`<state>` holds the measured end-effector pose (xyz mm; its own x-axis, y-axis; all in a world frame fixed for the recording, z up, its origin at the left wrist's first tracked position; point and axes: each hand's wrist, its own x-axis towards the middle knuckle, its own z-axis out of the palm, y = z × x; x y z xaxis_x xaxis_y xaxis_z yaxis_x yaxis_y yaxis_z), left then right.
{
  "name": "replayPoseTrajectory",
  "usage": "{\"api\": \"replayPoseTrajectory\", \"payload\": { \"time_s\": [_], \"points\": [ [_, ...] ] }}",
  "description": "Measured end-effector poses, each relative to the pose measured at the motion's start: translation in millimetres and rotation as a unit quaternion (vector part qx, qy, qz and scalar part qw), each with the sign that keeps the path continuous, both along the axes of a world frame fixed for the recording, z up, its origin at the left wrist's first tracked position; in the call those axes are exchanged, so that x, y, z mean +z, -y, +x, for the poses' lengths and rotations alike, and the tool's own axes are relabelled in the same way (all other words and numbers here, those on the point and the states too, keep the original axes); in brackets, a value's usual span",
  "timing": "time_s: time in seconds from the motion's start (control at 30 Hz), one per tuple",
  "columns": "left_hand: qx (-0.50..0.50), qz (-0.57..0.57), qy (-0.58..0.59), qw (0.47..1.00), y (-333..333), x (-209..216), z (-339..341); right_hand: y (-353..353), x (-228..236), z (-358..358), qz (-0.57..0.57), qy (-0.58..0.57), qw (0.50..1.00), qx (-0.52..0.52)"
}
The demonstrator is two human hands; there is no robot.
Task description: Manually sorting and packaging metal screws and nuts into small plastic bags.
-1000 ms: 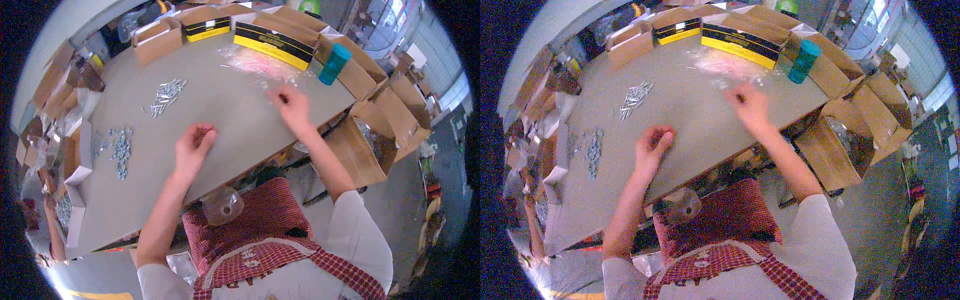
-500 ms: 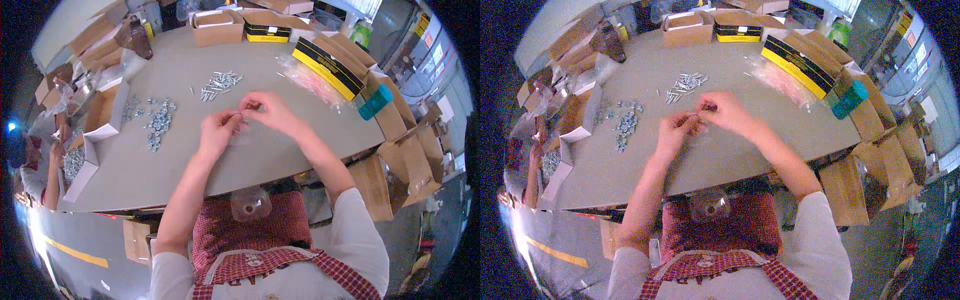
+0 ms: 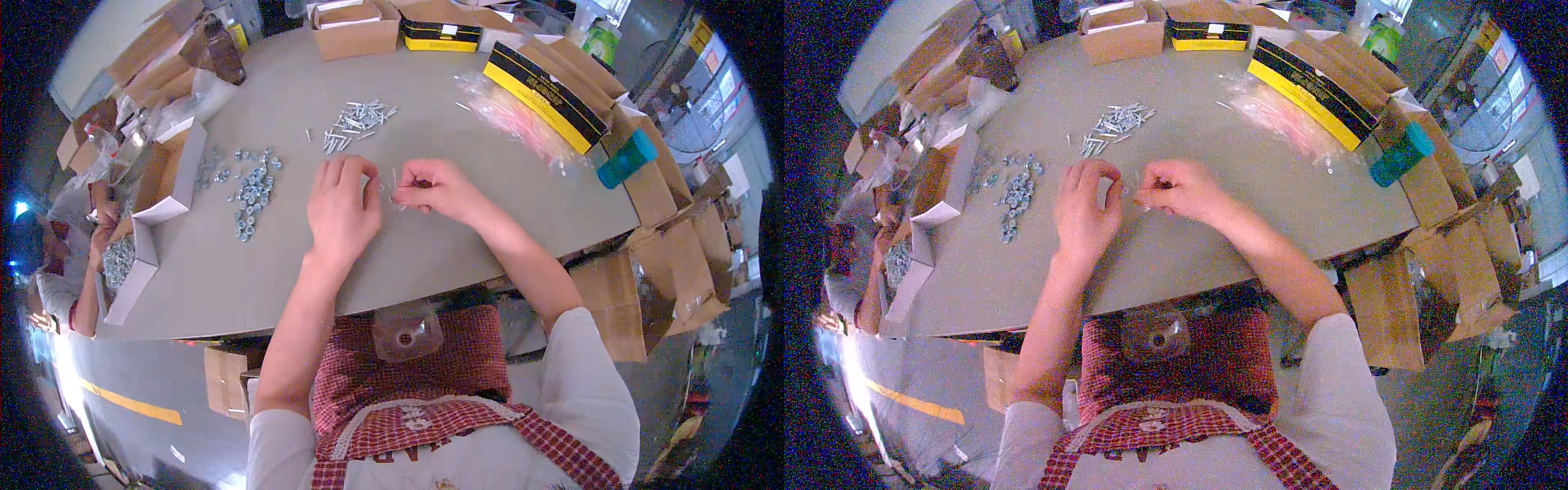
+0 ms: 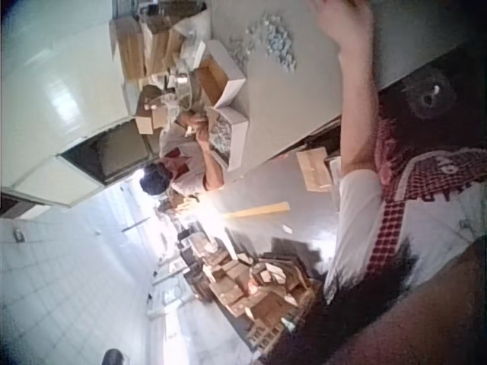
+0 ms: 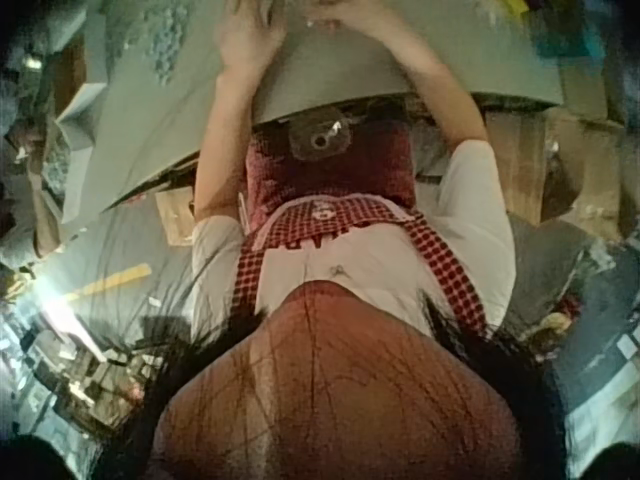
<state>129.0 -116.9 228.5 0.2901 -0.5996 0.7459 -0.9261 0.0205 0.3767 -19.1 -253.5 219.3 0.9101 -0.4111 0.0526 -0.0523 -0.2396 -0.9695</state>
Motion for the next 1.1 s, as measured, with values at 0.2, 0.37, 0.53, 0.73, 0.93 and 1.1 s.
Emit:
{"api": "replayPoseTrajectory", "payload": {
  "time_s": [0.2, 0.37, 0.53, 0.73, 0.93, 1.1],
  "points": [
    [-0.046, 0.01, -0.075, 0.996, -8, 6, -14, -1, -7, 1, -0.143, 0.087, 0.986, -0.022],
    [-0.075, -0.009, -0.101, 0.992, -14, 4, -13, -10, 1, 2, -0.201, 0.053, 0.977, -0.048],
    [-0.13, 0.17, -0.207, 0.955, -9, -2, -12, -7, -6, 3, -0.24, 0.071, 0.968, -0.025],
    [-0.193, 0.19, -0.352, 0.896, -6, -7, -7, -6, 3, -1, 0.003, 0.016, 0.999, 0.036],
    [-0.233, 0.165, -0.474, 0.833, -4, -8, -2, -8, 10, -2, 0.095, 0.018, 0.994, 0.048],
    [-0.242, 0.146, -0.512, 0.811, -6, -5, -2, -11, 16, -2, 0.122, 0.04, 0.99, 0.058]
  ]
}}
